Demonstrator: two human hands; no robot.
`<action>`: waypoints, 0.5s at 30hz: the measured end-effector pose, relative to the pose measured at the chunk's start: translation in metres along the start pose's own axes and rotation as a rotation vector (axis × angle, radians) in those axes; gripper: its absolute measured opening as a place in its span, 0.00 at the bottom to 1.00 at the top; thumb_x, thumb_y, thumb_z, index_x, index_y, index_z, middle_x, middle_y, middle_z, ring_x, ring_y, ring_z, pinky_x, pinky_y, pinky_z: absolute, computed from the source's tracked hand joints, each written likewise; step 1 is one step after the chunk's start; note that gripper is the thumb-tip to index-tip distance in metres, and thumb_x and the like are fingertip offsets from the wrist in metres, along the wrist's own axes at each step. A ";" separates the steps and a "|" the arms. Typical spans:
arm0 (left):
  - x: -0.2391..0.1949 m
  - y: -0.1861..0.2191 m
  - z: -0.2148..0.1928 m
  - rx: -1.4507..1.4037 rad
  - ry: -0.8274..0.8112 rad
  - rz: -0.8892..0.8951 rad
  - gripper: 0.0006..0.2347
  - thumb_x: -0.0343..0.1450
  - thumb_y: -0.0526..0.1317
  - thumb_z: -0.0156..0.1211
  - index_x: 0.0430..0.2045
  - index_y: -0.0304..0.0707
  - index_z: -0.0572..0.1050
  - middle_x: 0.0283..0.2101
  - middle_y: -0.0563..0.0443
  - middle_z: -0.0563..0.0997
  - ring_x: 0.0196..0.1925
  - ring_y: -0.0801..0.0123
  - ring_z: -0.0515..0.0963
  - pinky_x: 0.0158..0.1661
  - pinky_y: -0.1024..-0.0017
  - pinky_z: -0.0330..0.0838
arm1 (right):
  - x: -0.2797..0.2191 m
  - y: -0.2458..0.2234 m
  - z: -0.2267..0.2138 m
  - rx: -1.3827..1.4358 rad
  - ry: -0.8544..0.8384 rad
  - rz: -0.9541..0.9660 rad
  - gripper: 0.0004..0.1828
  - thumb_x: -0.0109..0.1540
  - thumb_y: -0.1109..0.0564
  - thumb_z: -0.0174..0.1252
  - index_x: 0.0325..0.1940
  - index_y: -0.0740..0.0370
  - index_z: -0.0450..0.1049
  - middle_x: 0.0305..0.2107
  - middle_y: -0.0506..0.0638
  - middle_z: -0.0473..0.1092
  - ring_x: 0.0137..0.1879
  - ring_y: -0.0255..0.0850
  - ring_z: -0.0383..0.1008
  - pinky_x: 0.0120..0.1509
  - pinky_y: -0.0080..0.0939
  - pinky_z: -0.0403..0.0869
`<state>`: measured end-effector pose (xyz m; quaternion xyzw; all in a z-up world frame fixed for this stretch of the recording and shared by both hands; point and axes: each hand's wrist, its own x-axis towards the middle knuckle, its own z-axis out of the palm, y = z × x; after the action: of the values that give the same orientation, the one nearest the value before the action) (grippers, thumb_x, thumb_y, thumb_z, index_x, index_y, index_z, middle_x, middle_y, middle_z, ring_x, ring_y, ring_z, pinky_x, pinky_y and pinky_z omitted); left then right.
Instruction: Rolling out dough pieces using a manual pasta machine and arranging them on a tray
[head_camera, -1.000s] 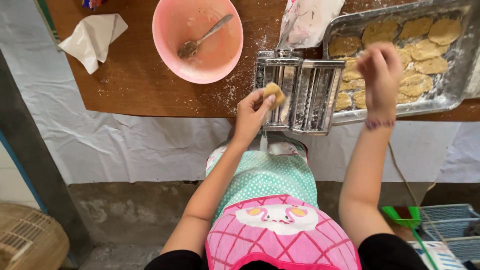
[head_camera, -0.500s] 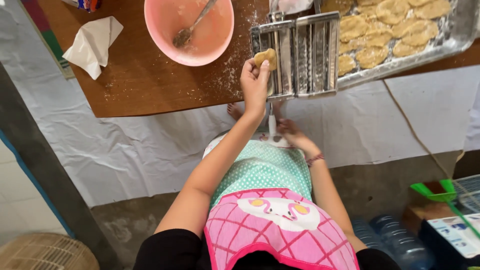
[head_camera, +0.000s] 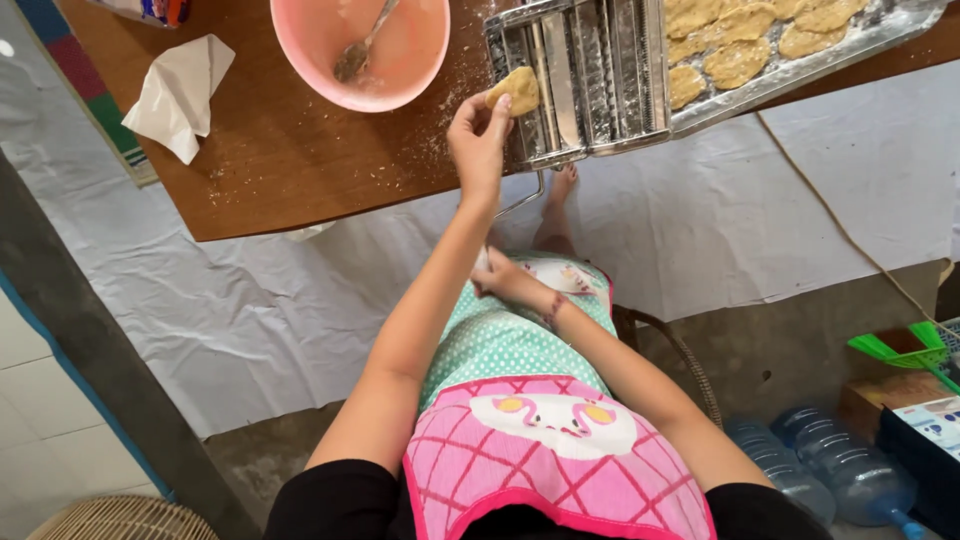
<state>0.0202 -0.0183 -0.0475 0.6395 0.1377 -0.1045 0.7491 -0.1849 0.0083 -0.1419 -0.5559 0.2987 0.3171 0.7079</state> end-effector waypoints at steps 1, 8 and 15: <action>0.001 0.007 -0.003 -0.018 -0.015 -0.030 0.10 0.69 0.39 0.71 0.40 0.36 0.81 0.33 0.46 0.81 0.35 0.69 0.81 0.39 0.71 0.85 | -0.017 -0.009 0.005 -0.019 -0.082 -0.003 0.13 0.63 0.54 0.63 0.47 0.60 0.68 0.24 0.51 0.75 0.27 0.40 0.80 0.32 0.40 0.80; 0.030 -0.008 -0.027 0.011 -0.200 -0.218 0.07 0.74 0.42 0.59 0.37 0.37 0.79 0.30 0.53 0.78 0.28 0.77 0.75 0.28 0.82 0.71 | -0.154 -0.071 -0.127 0.091 0.119 -0.013 0.06 0.64 0.54 0.62 0.40 0.55 0.72 0.23 0.40 0.66 0.25 0.28 0.62 0.27 0.29 0.63; 0.058 -0.075 -0.006 -0.275 -0.218 -0.499 0.10 0.71 0.49 0.66 0.35 0.47 0.77 0.32 0.59 0.77 0.33 0.78 0.76 0.33 0.81 0.72 | -0.075 -0.117 -0.103 -0.175 0.565 -0.192 0.38 0.62 0.39 0.42 0.66 0.68 0.49 0.55 0.57 0.44 0.62 0.43 0.44 0.63 0.46 0.47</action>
<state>0.0489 -0.0234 -0.1381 0.4634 0.2221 -0.3337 0.7903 -0.1470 -0.1220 -0.0348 -0.7067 0.4011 0.1062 0.5731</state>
